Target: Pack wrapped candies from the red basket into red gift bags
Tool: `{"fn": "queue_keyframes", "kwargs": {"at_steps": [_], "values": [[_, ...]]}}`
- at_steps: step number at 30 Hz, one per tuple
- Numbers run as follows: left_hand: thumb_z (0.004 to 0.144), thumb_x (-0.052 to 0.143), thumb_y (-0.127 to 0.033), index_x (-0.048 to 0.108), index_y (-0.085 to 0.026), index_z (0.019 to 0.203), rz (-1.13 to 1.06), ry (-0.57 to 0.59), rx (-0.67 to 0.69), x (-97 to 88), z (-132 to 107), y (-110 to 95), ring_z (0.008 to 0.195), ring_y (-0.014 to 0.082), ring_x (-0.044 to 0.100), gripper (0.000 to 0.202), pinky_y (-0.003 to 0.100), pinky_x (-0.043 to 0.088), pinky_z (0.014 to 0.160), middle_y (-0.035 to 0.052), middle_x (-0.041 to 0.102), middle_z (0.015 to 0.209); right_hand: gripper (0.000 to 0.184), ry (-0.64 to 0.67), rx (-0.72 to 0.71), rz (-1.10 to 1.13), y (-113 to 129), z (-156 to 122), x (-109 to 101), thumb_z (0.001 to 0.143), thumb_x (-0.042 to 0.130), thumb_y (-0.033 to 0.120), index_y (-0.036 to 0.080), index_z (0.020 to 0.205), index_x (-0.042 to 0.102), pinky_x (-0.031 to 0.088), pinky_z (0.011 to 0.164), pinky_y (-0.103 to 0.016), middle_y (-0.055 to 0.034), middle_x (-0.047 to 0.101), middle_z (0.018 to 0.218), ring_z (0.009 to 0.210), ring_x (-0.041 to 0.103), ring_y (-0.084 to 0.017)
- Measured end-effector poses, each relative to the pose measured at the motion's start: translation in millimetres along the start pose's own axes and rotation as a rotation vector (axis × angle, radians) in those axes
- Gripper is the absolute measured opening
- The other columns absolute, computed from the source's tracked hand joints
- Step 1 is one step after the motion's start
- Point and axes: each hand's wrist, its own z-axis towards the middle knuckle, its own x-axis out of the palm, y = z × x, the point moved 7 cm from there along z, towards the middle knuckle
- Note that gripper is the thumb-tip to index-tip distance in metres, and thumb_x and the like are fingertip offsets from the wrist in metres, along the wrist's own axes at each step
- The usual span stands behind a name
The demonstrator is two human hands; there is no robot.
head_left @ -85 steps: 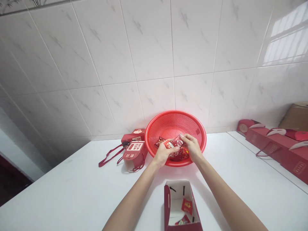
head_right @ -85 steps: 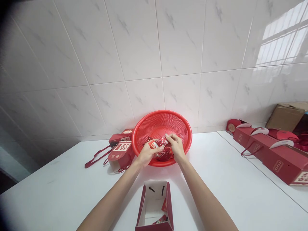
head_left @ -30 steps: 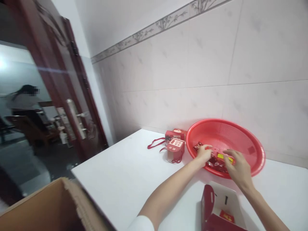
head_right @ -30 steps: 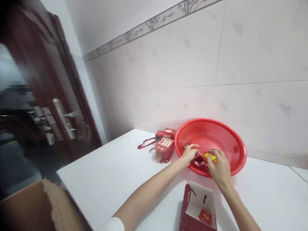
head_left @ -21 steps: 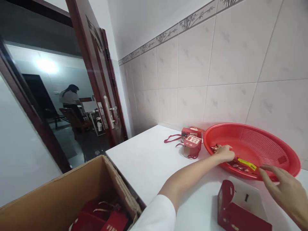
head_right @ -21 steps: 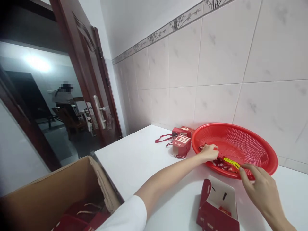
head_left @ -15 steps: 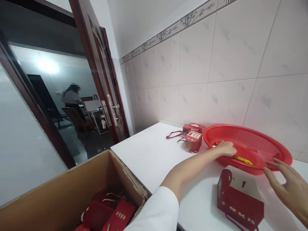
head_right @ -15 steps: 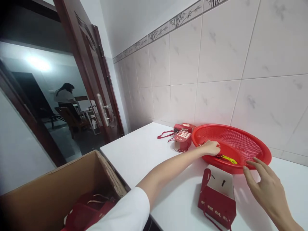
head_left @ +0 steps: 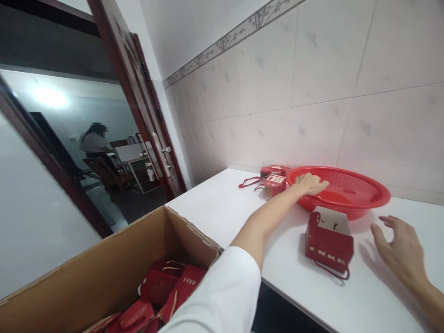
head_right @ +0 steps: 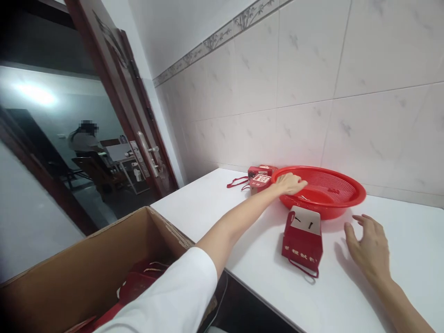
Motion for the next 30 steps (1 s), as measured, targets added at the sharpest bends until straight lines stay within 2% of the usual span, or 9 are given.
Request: {"fn": "queue_keyframes", "kwargs": {"at_steps": [2, 4, 6, 9, 13, 18, 24, 27, 30], "values": [[0.1, 0.036, -0.036, 0.075, -0.011, 0.11, 0.054, -0.018, 0.002, -1.7, 2, 3, 0.112, 0.0297, 0.064, 0.047, 0.032, 0.046, 0.085, 0.0192, 0.069, 0.123, 0.034, 0.027, 0.005, 0.007, -3, -3, 2, 0.08, 0.044, 0.047, 0.02, 0.1, 0.052, 0.047, 0.086, -0.053, -0.0222, 0.062, 0.105, 0.106, 0.06, -0.041], [0.098, 0.038, -0.025, 0.076, -0.009, 0.104, 0.067, -0.028, 0.018, -3.7, 4, 6, 0.111, 0.0292, 0.064, 0.042, 0.032, 0.045, 0.085, 0.0207, 0.071, 0.118, 0.036, 0.015, -0.046, -0.002, -1, -7, 1, 0.076, 0.05, 0.041, 0.019, 0.105, 0.051, 0.049, 0.082, -0.05, -0.0208, 0.06, 0.112, 0.098, 0.061, -0.036], [0.092, 0.044, -0.015, 0.077, -0.008, 0.097, 0.079, -0.036, 0.028, -5.7, 7, 12, 0.104, 0.0285, 0.066, 0.034, 0.032, 0.045, 0.083, 0.0201, 0.073, 0.109, 0.034, 0.025, -0.075, -0.009, 0, -10, 4, 0.078, 0.051, 0.036, 0.019, 0.108, 0.051, 0.051, 0.08, -0.047, -0.0196, 0.058, 0.116, 0.093, 0.061, -0.031], [0.086, 0.048, -0.009, 0.076, -0.01, 0.094, 0.084, -0.056, 0.028, -9.0, 12, 26, 0.09, 0.0264, 0.067, 0.029, 0.032, 0.046, 0.076, 0.0162, 0.074, 0.098, 0.033, 0.037, -0.066, 0.0, -3, -10, 9, 0.082, 0.049, 0.034, 0.018, 0.111, 0.051, 0.052, 0.08, -0.045, -0.0199, 0.056, 0.119, 0.095, 0.061, -0.03], [0.078, 0.054, 0.0, 0.073, -0.014, 0.102, 0.096, -0.098, 0.037, -13.2, 12, 44, 0.098, 0.0258, 0.064, 0.034, 0.031, 0.047, 0.08, 0.0135, 0.069, 0.106, 0.029, 0.011, 0.003, 0.018, -12, -6, 13, 0.087, 0.043, 0.035, 0.018, 0.108, 0.053, 0.052, 0.082, -0.047, -0.0182, 0.058, 0.116, 0.093, 0.062, -0.029], [0.081, 0.052, 0.001, 0.066, -0.017, 0.12, 0.077, -0.14, 0.036, -13.3, 13, 62, 0.105, 0.0251, 0.061, 0.045, 0.032, 0.049, 0.087, 0.0122, 0.064, 0.116, 0.028, 0.011, 0.021, 0.005, -18, -4, 17, 0.088, 0.042, 0.036, 0.019, 0.108, 0.054, 0.052, 0.083, -0.047, -0.0177, 0.059, 0.117, 0.095, 0.062, -0.029], [0.08, 0.055, -0.001, 0.069, -0.02, 0.114, 0.0, -0.181, 0.051, -9.2, 13, 68, 0.101, 0.0237, 0.063, 0.041, 0.031, 0.049, 0.086, 0.0099, 0.066, 0.111, 0.037, 0.02, 0.027, -0.007, -19, -5, 18, 0.089, 0.042, 0.035, 0.016, 0.119, 0.052, 0.053, 0.081, -0.048, -0.0196, 0.058, 0.12, 0.099, 0.063, -0.031], [0.08, 0.057, -0.002, 0.07, -0.021, 0.114, -0.065, -0.218, 0.049, -7.7, 11, 70, 0.104, 0.023, 0.064, 0.041, 0.03, 0.05, 0.089, 0.0088, 0.068, 0.113, 0.049, 0.029, 0.028, -0.01, -14, -7, 17, 0.09, 0.042, 0.036, 0.017, 0.135, 0.044, 0.054, 0.08, -0.047, -0.0204, 0.052, 0.13, 0.101, 0.062, -0.031], [0.078, 0.058, -0.001, 0.071, -0.02, 0.116, -0.153, -0.268, 0.034, -3.6, 10, 73, 0.11, 0.0232, 0.064, 0.045, 0.03, 0.05, 0.094, 0.0085, 0.069, 0.119, 0.064, 0.061, 0.028, -0.021, -2, -11, 16, 0.089, 0.044, 0.033, 0.021, 0.15, 0.029, 0.055, 0.076, -0.044, -0.0196, 0.044, 0.14, 0.1, 0.062, -0.029]]}}
